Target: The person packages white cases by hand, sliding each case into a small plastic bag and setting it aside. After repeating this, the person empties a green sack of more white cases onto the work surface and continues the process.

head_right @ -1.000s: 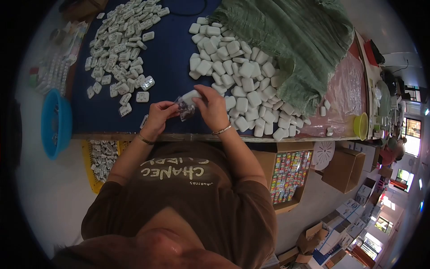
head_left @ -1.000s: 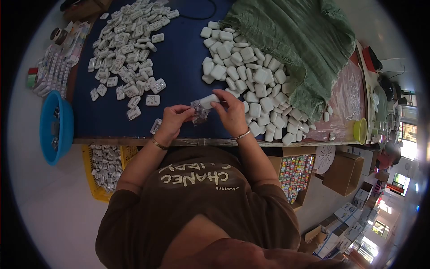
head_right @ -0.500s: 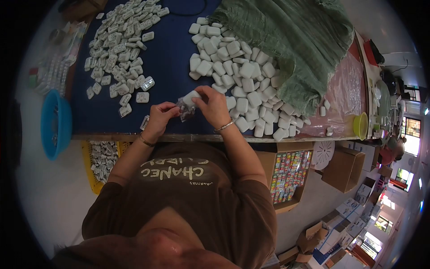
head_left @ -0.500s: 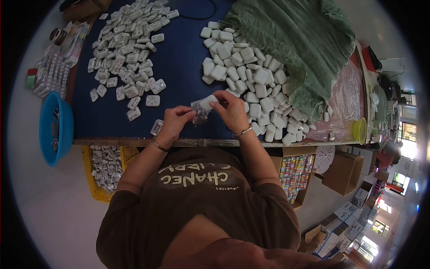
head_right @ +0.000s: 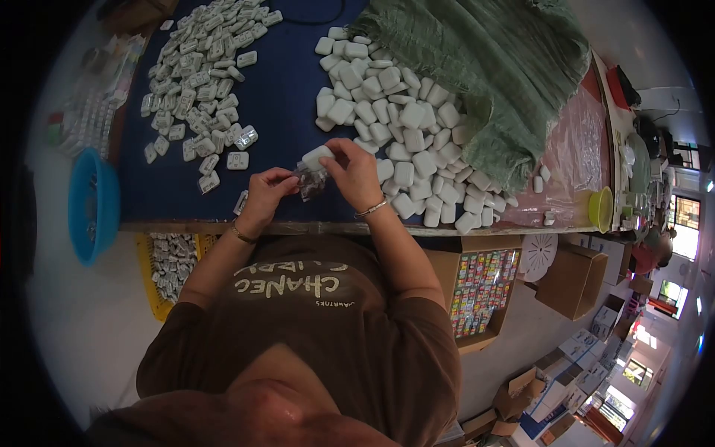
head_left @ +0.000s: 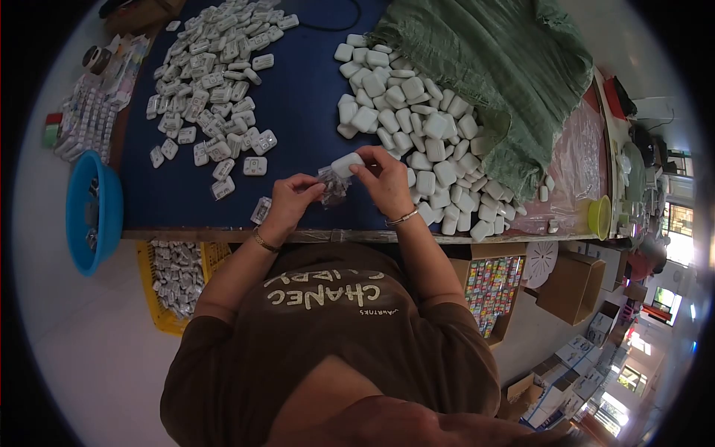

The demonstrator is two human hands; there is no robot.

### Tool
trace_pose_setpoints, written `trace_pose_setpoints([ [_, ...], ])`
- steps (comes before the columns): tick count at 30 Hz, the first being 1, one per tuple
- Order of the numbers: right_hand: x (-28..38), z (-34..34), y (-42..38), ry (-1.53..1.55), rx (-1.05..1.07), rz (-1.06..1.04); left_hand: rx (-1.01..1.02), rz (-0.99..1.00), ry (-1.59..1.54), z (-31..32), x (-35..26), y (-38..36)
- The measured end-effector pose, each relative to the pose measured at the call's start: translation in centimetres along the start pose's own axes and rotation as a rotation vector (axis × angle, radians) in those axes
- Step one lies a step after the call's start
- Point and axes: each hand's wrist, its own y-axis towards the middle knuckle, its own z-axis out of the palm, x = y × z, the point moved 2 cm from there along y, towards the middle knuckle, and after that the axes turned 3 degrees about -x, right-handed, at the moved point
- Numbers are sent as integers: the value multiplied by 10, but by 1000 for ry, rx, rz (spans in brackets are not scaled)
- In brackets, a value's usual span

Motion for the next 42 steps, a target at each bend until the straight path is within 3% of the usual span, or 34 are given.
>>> trace_pose_setpoints([
  [7, 5, -1, -4, 64, 6, 37, -23, -63, -123, 1, 2, 0],
  [16, 1, -1, -3, -110, 62, -100, 27, -4, -85, 5, 4, -1],
  [23, 0, 10, -3, 21, 51, -25, 40, -33, -225, 13, -10, -6],
  [29, -2, 16, -7, 50, 84, 11, 104, -1, -2, 7, -1, 1],
  [34, -8, 17, -7, 40, 100, 66, 102, -63, -104, 11, -1, -2],
  [36, -5, 19, -6, 6, 148, -252, 64, -51, -134, 12, -7, -3],
  [37, -3, 20, -7, 6, 148, -252, 76, -54, -117, 11, -8, -2],
  [39, 0, 25, -12, 107, 189, -58, 85, -56, -101, 9, -6, 0],
  [42, -4, 29, -14, 58, 190, -63, 85, -48, -108, 6, -1, 0],
])
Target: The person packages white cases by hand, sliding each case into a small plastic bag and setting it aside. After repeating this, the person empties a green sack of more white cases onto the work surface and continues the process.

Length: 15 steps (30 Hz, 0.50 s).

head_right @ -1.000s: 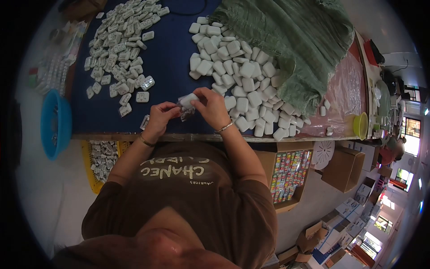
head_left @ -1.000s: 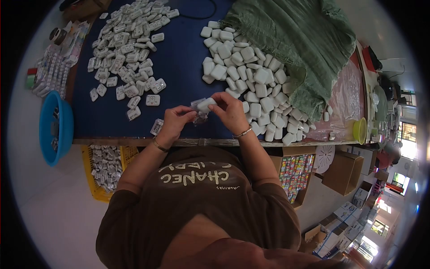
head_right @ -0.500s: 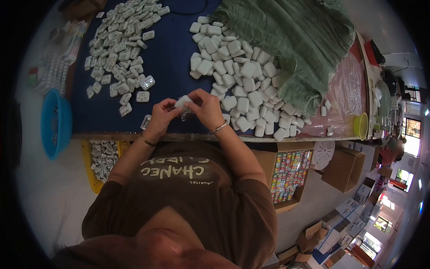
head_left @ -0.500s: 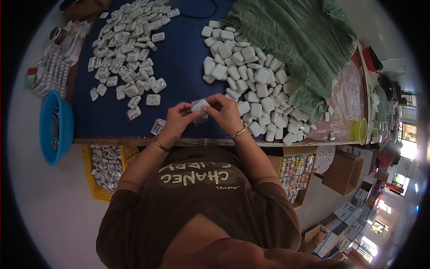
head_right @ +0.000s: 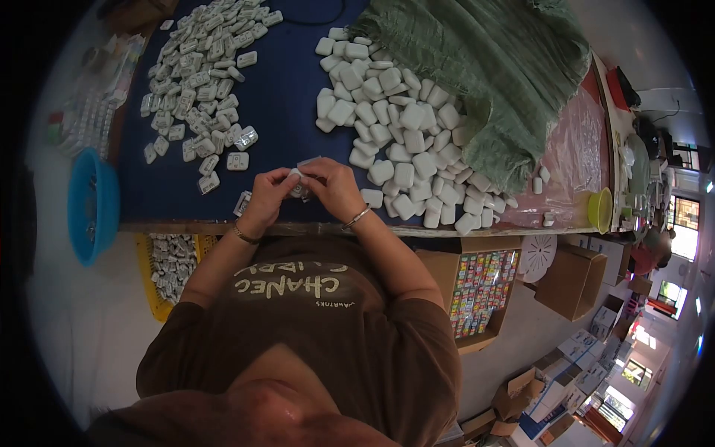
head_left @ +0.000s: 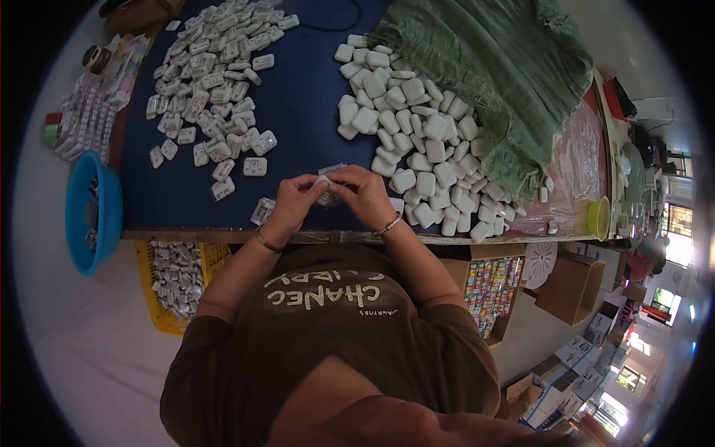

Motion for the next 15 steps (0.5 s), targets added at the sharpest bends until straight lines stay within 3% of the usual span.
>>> trace_pose_setpoints([
  [3, -4, 2, 2, -76, 17, -66, -15, -33, -15, -5, -2, 0],
  [5, 1, -2, 3, -110, -18, -104, -130, 92, 174, -17, -8, 1],
  [7, 1, -9, 5, -142, -51, -141, -550, 574, 840, -31, -49, -2],
  [8, -3, -21, 7, -154, -185, -120, -751, 774, 1003, -26, -74, -7],
  [9, -7, -33, 8, -166, -316, -98, -752, 772, 1004, -29, -74, -7],
  [11, -9, -53, 11, -303, -396, -74, -564, 906, 1263, -32, -68, -8],
  [13, -13, -67, 18, -441, -481, -55, -198, 698, 1099, -16, -34, -5],
  [14, -16, -72, 21, -714, -515, -106, -197, 701, 1098, -5, -24, -4],
  [15, -19, -75, 23, -989, -545, -156, -111, 583, 1112, 8, -13, -1],
])
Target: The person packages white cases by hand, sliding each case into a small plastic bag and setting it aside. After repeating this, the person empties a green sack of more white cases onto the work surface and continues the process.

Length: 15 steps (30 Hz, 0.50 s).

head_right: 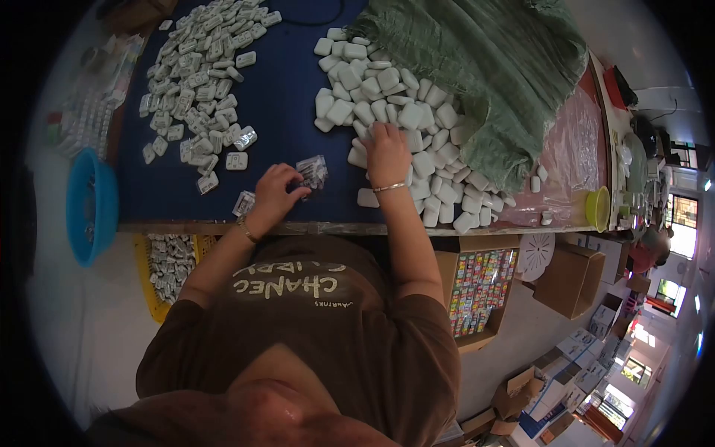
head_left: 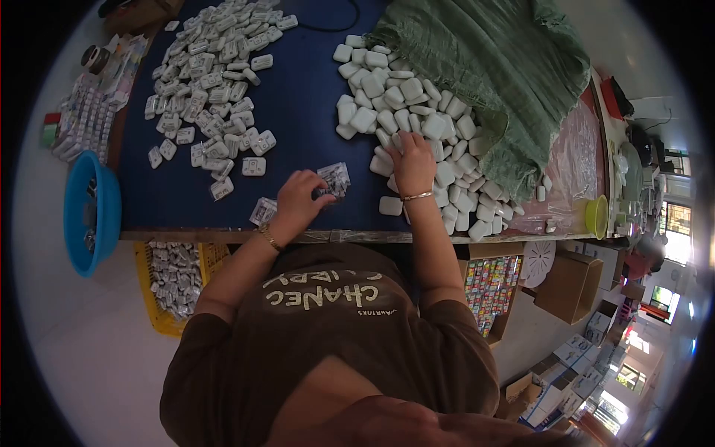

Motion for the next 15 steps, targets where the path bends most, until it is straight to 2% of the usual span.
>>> trace_pose_setpoints([
  [1, -4, 2, 1, -4, -1, 0, 127, -54, -19, 12, -2, -1],
  [3, -10, 7, 3, -69, 134, -26, 131, -41, 2, 24, 1, -1],
  [4, -15, 9, 2, -70, 133, -31, 136, -31, 28, 28, 2, 0],
  [7, -19, 9, 0, -84, 49, -82, 141, -69, 0, 30, 7, 1],
  [9, -13, -1, -6, 139, -15, 10, 118, -59, -20, 33, 17, -1],
  [10, -8, -6, -8, 142, -11, 11, 98, -49, -43, 30, 17, -2],
  [11, -5, -5, -12, 629, 241, 310, 100, -53, -41, 27, 19, -1],
  [12, 2, -2, -19, 1112, 498, 611, 107, -184, -183, 21, 23, 0],
  [13, 7, -2, -24, 1117, 503, 608, 111, -315, -325, 17, 26, 1],
  [14, 16, -3, -29, 1223, 560, 515, 105, -322, -319, 17, 29, 1],
  [15, 25, -3, -34, 1328, 618, 418, 126, -542, -722, 20, 36, -1],
])
